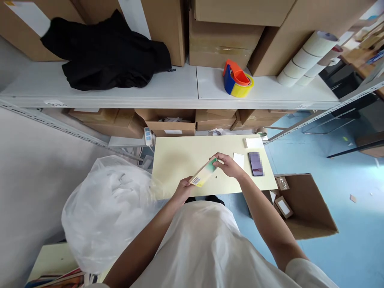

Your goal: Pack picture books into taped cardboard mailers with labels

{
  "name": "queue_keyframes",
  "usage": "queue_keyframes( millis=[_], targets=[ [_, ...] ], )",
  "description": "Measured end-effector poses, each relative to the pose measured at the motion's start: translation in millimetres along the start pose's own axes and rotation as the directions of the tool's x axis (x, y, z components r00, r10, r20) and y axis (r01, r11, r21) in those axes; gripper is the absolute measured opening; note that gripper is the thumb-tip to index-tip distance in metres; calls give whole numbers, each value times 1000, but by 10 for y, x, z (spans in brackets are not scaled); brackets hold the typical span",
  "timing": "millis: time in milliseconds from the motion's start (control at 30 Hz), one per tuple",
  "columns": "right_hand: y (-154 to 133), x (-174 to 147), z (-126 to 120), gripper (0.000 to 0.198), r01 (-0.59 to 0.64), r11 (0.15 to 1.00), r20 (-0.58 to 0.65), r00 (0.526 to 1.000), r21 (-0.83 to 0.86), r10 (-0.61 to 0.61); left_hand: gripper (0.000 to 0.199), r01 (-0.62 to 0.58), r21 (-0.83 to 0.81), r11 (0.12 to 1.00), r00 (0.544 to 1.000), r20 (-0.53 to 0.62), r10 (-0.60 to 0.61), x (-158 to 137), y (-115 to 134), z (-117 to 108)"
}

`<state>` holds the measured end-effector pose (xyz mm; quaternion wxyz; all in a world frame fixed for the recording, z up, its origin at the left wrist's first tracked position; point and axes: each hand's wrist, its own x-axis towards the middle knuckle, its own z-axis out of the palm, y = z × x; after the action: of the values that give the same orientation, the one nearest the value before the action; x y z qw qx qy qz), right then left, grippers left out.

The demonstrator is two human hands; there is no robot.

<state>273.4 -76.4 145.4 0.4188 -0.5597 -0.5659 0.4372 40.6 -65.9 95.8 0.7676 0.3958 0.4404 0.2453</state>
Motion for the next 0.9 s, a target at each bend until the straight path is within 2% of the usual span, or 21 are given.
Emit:
queue_keyframes(
  millis=[100, 200, 300, 367, 433, 533, 633, 767, 900],
  targets=[
    [-79, 73, -33, 18, -73, 997, 26, 997, 2, 73, 48, -65, -74, 995, 997, 29, 67, -2, 127, -68],
    [-128, 142, -18, 23, -75, 997, 23, 997, 11, 75, 43, -155, 93, 984, 988, 29, 153, -3, 204, -89],
    [-126, 151, 17, 33, -82, 996, -40, 996, 28, 83, 34, -213, 192, 958, 968, -89, 233, -2, 195, -46],
    [-86, 109, 32, 40, -119, 988, -110, 985, 94, 129, 34, -216, 144, 966, 957, -165, 238, -14, 165, 2],
    [-20, 41, 36, 45, -166, 968, -157, 968, 190, 196, 36, -195, 92, 976, 961, -180, 209, -38, 134, 53],
    [92, -67, 31, 48, -208, 937, -250, 927, 279, 281, 40, -147, 92, 985, 983, -94, 156, -73, 98, 118],
    [171, -156, 21, 47, -190, 926, -362, 880, 325, 308, 38, -149, 217, 965, 989, 8, 151, -82, 65, 154],
    [222, -231, -11, 43, -164, 919, -367, 880, 357, 300, 32, -203, 391, 898, 979, 55, 197, -69, 34, 189],
    [257, -247, -52, 43, -146, 926, -360, 891, 349, 277, 34, -174, 354, 919, 983, 15, 181, -71, 26, 258]
  ],
)
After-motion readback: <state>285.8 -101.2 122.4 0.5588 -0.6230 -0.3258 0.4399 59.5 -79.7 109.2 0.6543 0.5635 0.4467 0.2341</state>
